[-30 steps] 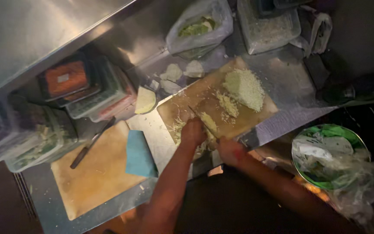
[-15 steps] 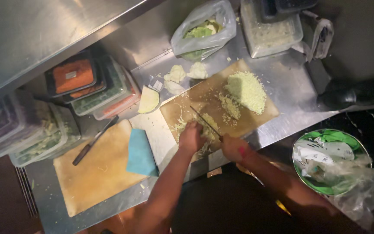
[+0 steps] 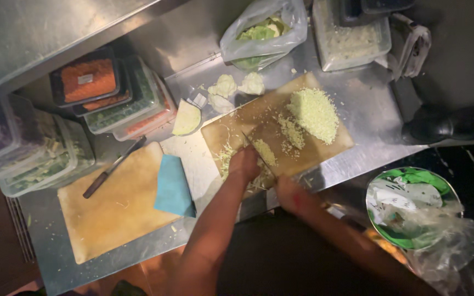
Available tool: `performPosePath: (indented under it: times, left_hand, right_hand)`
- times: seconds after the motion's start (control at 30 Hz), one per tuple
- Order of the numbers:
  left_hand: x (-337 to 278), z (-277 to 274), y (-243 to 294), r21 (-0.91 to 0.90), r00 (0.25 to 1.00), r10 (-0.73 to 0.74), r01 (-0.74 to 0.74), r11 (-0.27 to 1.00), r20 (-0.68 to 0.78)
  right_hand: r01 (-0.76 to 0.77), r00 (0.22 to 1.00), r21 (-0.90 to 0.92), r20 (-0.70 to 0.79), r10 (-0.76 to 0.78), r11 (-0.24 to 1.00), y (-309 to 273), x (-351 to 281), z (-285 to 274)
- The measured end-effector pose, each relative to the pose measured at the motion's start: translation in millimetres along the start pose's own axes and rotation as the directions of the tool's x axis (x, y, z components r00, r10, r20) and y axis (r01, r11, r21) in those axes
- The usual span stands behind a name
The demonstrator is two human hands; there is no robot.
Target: The person chops shredded cabbage on a wooden cutting board using a knife. They repeatedly gather the shredded cabbage into a pile and chop it further. A second person is visible on the left side of the frame handling a container.
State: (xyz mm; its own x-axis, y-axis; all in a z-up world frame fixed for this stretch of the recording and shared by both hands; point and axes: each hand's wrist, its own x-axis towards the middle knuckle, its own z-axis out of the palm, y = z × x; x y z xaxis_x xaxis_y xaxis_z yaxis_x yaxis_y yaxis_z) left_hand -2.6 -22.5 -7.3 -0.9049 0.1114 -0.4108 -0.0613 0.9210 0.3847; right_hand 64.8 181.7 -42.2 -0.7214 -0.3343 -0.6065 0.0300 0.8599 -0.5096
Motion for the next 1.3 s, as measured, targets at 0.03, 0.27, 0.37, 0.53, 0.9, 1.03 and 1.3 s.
performPosePath:
  times: [0.03, 0.27, 0.37, 0.53, 0.9, 1.03, 1.3]
  left_hand:
    - [-0.3, -1.9, -0.6, -0.012, 1.0, -0.014, 0.014, 1.0, 0.012]
    - [-3.6, -8.9, 3.8, -0.06, 0.993, -0.083, 0.088, 0.994, 0.078]
    - [-5.8, -1.6, 2.2, -0.037, 1.0, -0.029, 0.029, 0.999, -0.007]
    - [-2.9, -4.5, 4.6, 0.035, 1.0, -0.005, 0.004, 0.999, 0.027]
    - [-12.4, -4.1, 2.6, -0.053, 0.999, -0.032, 0.031, 0.998, -0.018]
    - [-19.9, 6.6, 6.2, -0.089, 0.993, -0.077, 0.069, 0.994, -0.086]
    - [-61.3, -14.8, 33.5, 0.124, 0.984, 0.029, -0.008, 0.992, -0.174]
  right_hand:
    - [0.091, 0.994, -0.115, -0.056, -0.098, 0.989, 4.0, 4.5, 3.1]
    - [0.088, 0.986, -0.096, -0.136, -0.1, 0.992, 21.1, 11.7, 36.9]
    - [0.071, 0.997, -0.141, 0.002, -0.071, 0.988, 16.8, 21.0, 13.7]
    - [0.001, 0.999, -0.081, -0.054, -0.006, 0.997, -2.4, -1.4, 7.9]
    - [0.041, 0.992, 0.005, -0.122, -0.041, 0.999, 31.8, 19.4, 52.7]
    - [-0.013, 0.991, 0.038, -0.136, 0.018, 0.999, 30.0, 19.9, 46.0]
    - [-0.028, 0.995, 0.049, -0.091, 0.032, 0.998, 23.0, 13.6, 41.8]
